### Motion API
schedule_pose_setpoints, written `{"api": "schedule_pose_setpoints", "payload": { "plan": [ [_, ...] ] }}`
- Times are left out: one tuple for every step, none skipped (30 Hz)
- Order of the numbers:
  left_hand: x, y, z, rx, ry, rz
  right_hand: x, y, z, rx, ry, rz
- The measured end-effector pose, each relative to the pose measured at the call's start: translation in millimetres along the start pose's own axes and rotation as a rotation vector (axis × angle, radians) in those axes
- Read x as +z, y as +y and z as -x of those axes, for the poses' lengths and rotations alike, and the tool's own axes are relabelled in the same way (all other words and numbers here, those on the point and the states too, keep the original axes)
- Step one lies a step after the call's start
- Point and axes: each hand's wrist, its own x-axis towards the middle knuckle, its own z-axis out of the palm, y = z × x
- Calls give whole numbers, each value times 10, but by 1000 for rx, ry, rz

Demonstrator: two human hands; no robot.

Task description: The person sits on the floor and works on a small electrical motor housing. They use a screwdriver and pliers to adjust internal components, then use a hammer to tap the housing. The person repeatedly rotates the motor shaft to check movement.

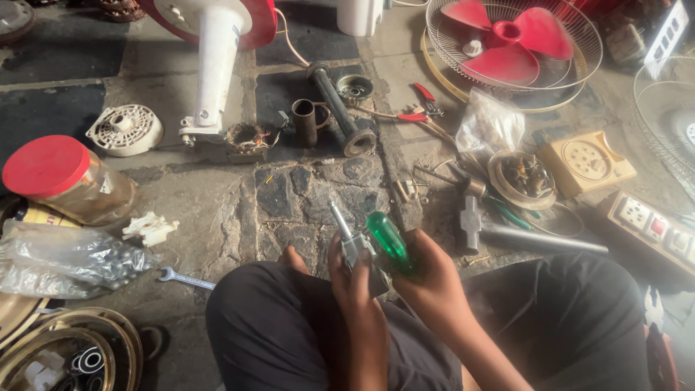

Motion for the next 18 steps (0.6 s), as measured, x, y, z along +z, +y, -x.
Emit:
{"api": "schedule_pose_setpoints", "payload": {
  "plan": [
    [1, 2, -2, 7, -6, 12, -11, -1, -2, -13, 22, 45],
    [1, 4, -1, 12, -12, 23, -17, -13, 1, -26, 43, 90],
    [-3, 7, 9, 18, -24, 11, -17, -31, 1, -37, 63, 135],
    [-11, 13, 22, 23, -36, -1, -10, -57, 1, 0, 57, 201],
    [-16, 20, 34, 31, -49, -14, -2, -84, -2, 37, 50, 266],
    [-21, 29, 45, 20, -39, -2, 10, -111, -10, 72, 43, 329],
    [-23, 37, 56, 9, -28, 11, 17, -135, -14, 55, 35, 338],
    [-19, 43, 63, -3, -18, 27, 22, -155, -21, 37, 28, 348],
    [-12, 48, 65, 8, -32, 27, 24, -169, -28, 19, 21, 360],
    [-4, 51, 65, 19, -46, 26, 22, -175, -33, -4, 16, 340],
    [4, 54, 60, 30, -60, 24, 18, -175, -39, -28, 10, 319],
    [9, 55, 54, 22, -55, 20, 9, -169, -38, -49, 4, 297],
    [16, 51, 46, 12, -50, 19, -1, -158, -41, -42, 7, 309],
    [15, 50, 39, 2, -46, 15, -11, -144, -39, -34, 9, 319],
    [17, 43, 31, 4, -42, 8, -25, -128, -38, -26, 11, 331],
    [15, 37, 22, 5, -38, 1, -38, -112, -38, -57, -14, 257],
    [7, 30, 17, 7, -30, -7, -54, -96, -38, -86, -42, 182],
    [-2, 24, 14, 4, -36, 9, -63, -80, -41, -113, -71, 104]
  ]
}}
